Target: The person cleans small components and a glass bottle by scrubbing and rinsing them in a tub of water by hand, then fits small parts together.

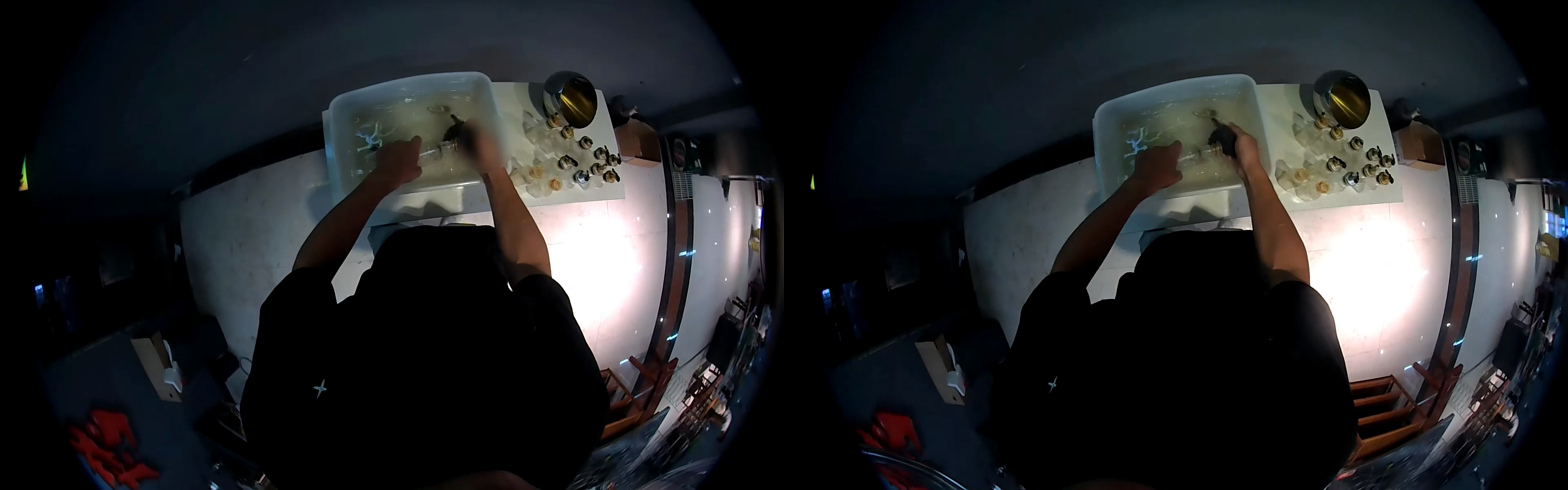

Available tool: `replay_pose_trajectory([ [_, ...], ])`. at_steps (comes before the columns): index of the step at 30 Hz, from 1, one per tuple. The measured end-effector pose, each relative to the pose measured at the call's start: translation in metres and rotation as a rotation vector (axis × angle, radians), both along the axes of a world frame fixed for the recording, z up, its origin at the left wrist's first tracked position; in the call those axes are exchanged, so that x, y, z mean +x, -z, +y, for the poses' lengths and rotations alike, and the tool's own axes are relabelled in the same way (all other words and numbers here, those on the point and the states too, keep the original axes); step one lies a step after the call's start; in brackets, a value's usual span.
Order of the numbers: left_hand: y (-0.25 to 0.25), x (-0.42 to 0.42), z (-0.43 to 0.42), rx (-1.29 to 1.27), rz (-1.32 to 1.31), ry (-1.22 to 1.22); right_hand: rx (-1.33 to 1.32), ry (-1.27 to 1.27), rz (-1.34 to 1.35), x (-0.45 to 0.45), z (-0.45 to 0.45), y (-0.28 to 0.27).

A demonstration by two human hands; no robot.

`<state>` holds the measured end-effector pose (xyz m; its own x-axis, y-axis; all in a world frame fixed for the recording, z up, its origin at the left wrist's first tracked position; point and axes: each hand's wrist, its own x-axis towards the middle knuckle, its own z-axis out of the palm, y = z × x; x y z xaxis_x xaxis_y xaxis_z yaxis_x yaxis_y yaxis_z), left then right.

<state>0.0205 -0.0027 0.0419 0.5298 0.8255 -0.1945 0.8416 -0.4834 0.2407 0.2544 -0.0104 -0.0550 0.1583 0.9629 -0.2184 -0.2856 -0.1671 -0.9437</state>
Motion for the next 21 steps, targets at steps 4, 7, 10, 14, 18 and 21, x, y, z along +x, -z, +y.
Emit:
replay_pose_trajectory([
  [4, 0.011, 0.005, 0.001, -0.809, -0.464, -0.261, 0.216, 0.127, -0.152, -0.016, -0.005, -0.010],
  [7, 0.012, 0.005, -0.004, -0.840, -0.565, -0.273, 0.093, 0.064, 0.164, -0.031, -0.013, -0.054],
  [10, 0.008, 0.012, -0.004, -0.877, -0.521, -0.425, -0.054, -0.025, 0.369, -0.041, -0.019, -0.077],
  [14, 0.030, 0.001, -0.002, -0.465, -0.418, -0.180, 0.209, 0.058, 0.204, -0.054, 0.012, 0.003],
  [18, 0.013, -0.002, -0.013, -0.224, -0.289, -0.233, 0.154, 0.068, 0.421, -0.068, 0.014, -0.017],
  [21, 0.009, -0.006, -0.010, -0.196, -0.337, -0.219, 0.092, 0.116, 0.618, -0.072, 0.023, -0.010],
])
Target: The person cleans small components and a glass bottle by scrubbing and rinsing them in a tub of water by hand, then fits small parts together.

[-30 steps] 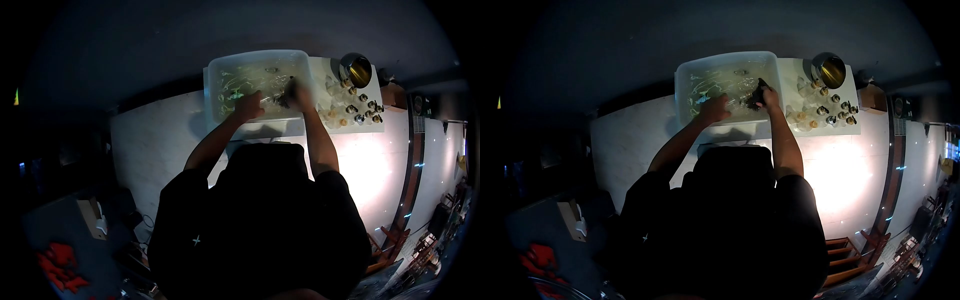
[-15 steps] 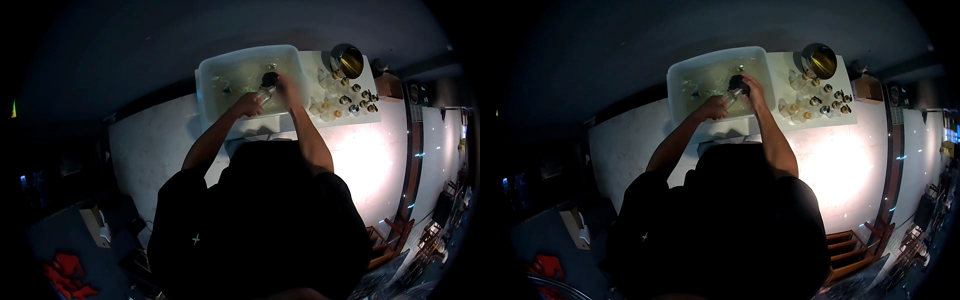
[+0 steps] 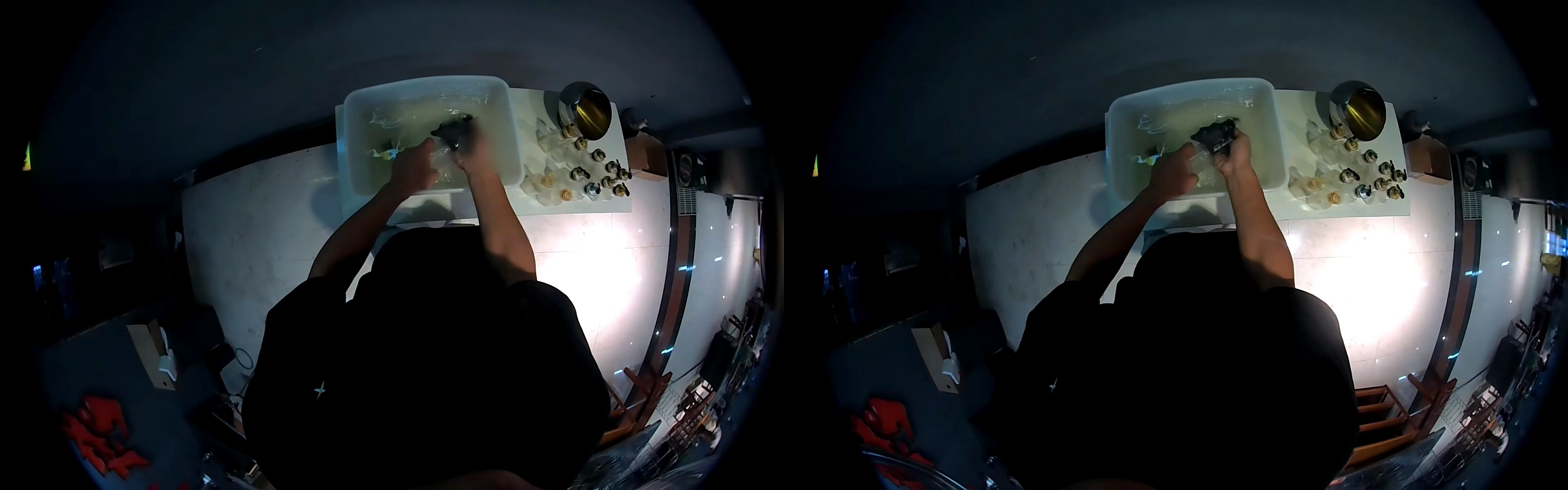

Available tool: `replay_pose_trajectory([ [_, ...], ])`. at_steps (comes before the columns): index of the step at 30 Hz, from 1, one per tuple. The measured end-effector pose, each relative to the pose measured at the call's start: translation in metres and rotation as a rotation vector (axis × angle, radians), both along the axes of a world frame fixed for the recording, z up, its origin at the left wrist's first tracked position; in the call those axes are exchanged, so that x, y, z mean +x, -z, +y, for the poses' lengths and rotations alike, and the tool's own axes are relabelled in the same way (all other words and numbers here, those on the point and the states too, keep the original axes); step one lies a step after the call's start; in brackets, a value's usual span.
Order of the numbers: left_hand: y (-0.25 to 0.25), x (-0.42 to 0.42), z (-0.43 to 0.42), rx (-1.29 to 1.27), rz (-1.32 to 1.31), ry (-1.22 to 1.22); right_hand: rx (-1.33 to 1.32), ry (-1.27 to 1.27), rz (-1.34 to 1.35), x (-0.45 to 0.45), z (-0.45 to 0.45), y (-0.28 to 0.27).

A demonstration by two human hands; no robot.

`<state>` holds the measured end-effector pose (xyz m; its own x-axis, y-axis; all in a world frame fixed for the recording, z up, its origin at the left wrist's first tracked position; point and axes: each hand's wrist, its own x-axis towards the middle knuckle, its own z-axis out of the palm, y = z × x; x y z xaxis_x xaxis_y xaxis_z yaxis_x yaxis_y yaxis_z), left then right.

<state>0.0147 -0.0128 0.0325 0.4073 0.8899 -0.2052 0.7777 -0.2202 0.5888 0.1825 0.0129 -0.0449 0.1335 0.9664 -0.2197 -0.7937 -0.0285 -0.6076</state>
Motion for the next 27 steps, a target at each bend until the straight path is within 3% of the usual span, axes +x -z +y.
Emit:
replay_pose_trajectory([
  [3, 0.018, -0.004, 0.012, -0.135, -0.153, -0.024, -0.222, 0.032, 0.361, 0.000, 0.000, -0.016],
  [6, 0.032, -0.007, 0.019, -0.357, -0.236, -0.083, -0.212, 0.080, 0.392, -0.007, -0.012, -0.051],
  [8, 0.029, -0.013, 0.020, -0.499, -0.236, -0.090, -0.206, 0.056, 0.399, -0.008, -0.014, -0.045],
  [14, 0.018, -0.016, 0.022, -0.491, -0.195, -0.048, -0.253, -0.141, 0.394, -0.010, -0.019, -0.028],
  [17, 0.026, -0.019, 0.023, -0.231, -0.098, 0.017, -0.225, -0.158, 0.413, -0.019, -0.023, -0.039],
  [20, 0.004, -0.014, 0.012, -0.107, -0.146, -0.013, -0.162, -0.176, 0.543, -0.015, -0.036, -0.083],
  [23, 0.020, -0.015, 0.012, -0.078, -0.072, 0.058, -0.095, -0.085, 0.478, -0.010, -0.025, -0.028],
  [27, 0.005, -0.005, -0.001, -0.062, -0.013, -0.023, -0.192, 0.090, 0.501, -0.003, -0.018, -0.003],
])
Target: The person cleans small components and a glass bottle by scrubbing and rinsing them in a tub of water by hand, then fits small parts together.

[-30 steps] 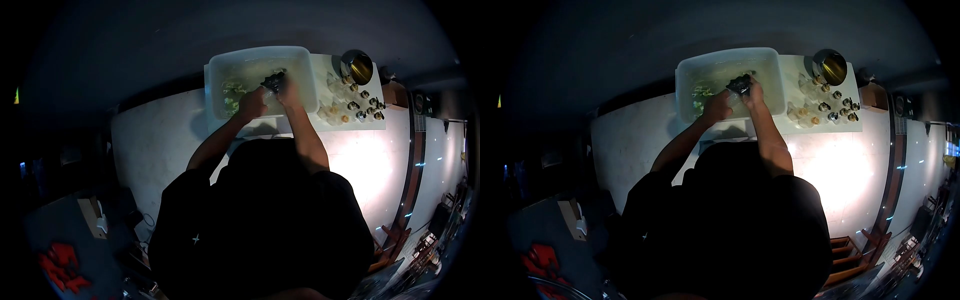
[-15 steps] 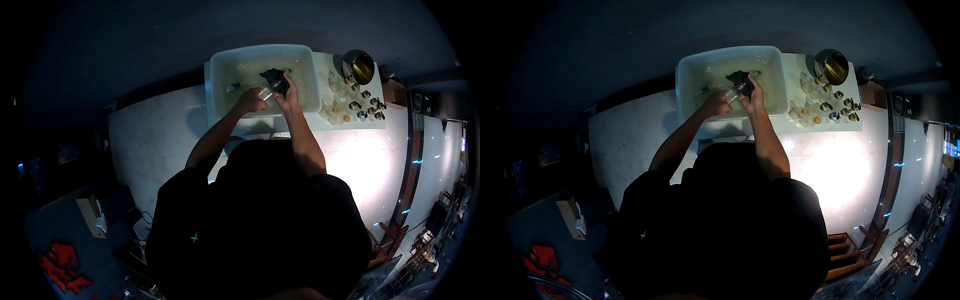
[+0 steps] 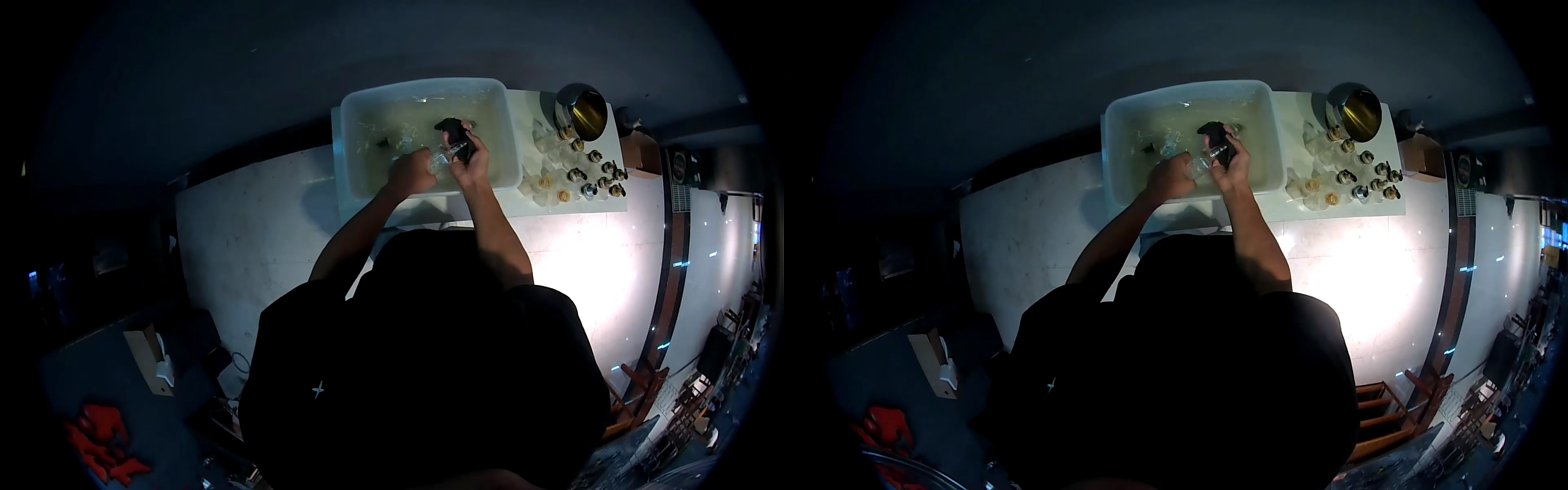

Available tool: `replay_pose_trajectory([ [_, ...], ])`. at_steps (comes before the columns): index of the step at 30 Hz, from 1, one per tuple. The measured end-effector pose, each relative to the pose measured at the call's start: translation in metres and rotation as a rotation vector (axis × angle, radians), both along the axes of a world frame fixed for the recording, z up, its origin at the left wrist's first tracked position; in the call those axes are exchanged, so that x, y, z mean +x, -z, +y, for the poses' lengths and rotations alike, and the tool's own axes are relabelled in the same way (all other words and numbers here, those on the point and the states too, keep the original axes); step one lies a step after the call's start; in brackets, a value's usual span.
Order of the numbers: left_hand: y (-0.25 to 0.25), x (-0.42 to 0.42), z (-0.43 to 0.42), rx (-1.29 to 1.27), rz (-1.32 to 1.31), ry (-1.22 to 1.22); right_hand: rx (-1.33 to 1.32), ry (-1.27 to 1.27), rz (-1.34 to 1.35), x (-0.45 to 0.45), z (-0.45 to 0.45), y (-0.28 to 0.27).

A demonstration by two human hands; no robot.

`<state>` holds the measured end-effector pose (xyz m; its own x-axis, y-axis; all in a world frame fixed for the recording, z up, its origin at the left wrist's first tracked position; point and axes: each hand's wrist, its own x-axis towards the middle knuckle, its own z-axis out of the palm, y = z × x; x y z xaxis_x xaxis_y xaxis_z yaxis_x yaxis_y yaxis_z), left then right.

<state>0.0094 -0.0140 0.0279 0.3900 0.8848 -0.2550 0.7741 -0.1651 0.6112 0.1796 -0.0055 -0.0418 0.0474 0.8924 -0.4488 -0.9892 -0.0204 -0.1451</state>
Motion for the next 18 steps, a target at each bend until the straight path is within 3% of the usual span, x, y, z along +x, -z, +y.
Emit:
replay_pose_trajectory([
  [2, 0.007, 0.001, -0.001, -0.014, -0.006, -0.022, -0.059, -0.038, 0.056, 0.010, 0.004, 0.016],
  [5, 0.015, 0.002, 0.000, -0.013, -0.018, -0.030, 0.101, -0.168, 0.018, 0.011, -0.001, 0.017],
  [9, 0.009, 0.001, 0.007, -0.050, -0.061, -0.017, 0.032, -0.177, -0.010, -0.010, -0.013, -0.066],
  [12, 0.006, -0.001, 0.007, -0.022, -0.080, -0.025, 0.057, -0.193, 0.028, -0.001, 0.004, -0.009],
  [18, -0.001, 0.000, -0.006, 0.154, 0.065, 0.019, 0.006, -0.151, 0.011, 0.000, 0.004, -0.003],
])
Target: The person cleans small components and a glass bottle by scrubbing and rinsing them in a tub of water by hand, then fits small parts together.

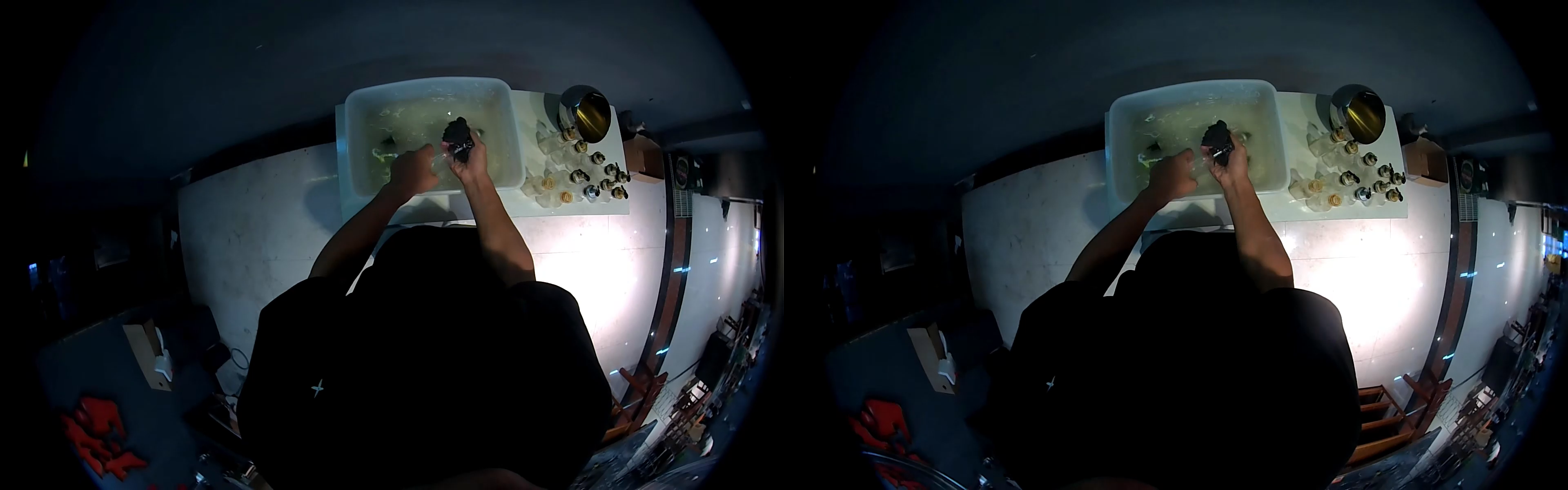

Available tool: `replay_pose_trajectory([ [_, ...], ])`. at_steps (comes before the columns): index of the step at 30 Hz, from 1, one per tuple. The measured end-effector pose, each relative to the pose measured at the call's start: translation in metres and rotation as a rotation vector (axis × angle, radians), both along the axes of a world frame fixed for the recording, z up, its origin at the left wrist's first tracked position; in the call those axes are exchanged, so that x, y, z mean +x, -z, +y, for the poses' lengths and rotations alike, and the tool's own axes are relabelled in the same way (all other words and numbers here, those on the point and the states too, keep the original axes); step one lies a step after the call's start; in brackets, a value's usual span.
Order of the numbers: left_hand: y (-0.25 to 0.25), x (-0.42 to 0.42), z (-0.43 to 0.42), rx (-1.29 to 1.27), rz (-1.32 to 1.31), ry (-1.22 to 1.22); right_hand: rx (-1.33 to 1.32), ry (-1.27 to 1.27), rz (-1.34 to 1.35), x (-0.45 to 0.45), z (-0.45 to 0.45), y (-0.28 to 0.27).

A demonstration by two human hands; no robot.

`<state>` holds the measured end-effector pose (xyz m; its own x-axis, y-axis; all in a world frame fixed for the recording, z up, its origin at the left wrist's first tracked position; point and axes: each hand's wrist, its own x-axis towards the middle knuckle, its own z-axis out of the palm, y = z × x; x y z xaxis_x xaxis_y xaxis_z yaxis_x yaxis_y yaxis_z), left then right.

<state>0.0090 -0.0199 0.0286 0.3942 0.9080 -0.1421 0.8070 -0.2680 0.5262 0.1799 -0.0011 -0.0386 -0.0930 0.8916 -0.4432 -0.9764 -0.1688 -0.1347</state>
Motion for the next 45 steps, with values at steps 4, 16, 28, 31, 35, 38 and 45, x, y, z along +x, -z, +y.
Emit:
replay_pose_trajectory([
  [4, -0.002, -0.002, -0.005, 0.072, 0.027, 0.040, -0.094, -0.167, 0.142, 0.017, -0.001, 0.010],
  [16, 0.012, 0.000, 0.019, -0.400, -0.122, -0.095, -0.003, -0.099, -0.073, -0.001, -0.011, -0.029],
  [28, 0.005, -0.013, 0.011, 0.167, 0.181, 0.136, -0.125, -0.079, 0.061, 0.010, -0.001, 0.038],
  [31, 0.016, -0.015, 0.016, 0.086, 0.160, 0.093, -0.059, -0.071, -0.004, 0.004, -0.009, -0.002],
  [35, 0.021, -0.013, 0.034, -0.542, -0.017, 0.001, 0.019, -0.096, -0.077, 0.000, -0.007, -0.018],
  [38, 0.015, -0.015, 0.035, -0.574, -0.021, 0.036, -0.029, -0.116, -0.088, 0.003, 0.000, 0.000],
  [45, 0.015, -0.014, 0.009, -0.017, 0.080, 0.058, -0.119, -0.088, -0.124, 0.002, 0.005, 0.013],
])
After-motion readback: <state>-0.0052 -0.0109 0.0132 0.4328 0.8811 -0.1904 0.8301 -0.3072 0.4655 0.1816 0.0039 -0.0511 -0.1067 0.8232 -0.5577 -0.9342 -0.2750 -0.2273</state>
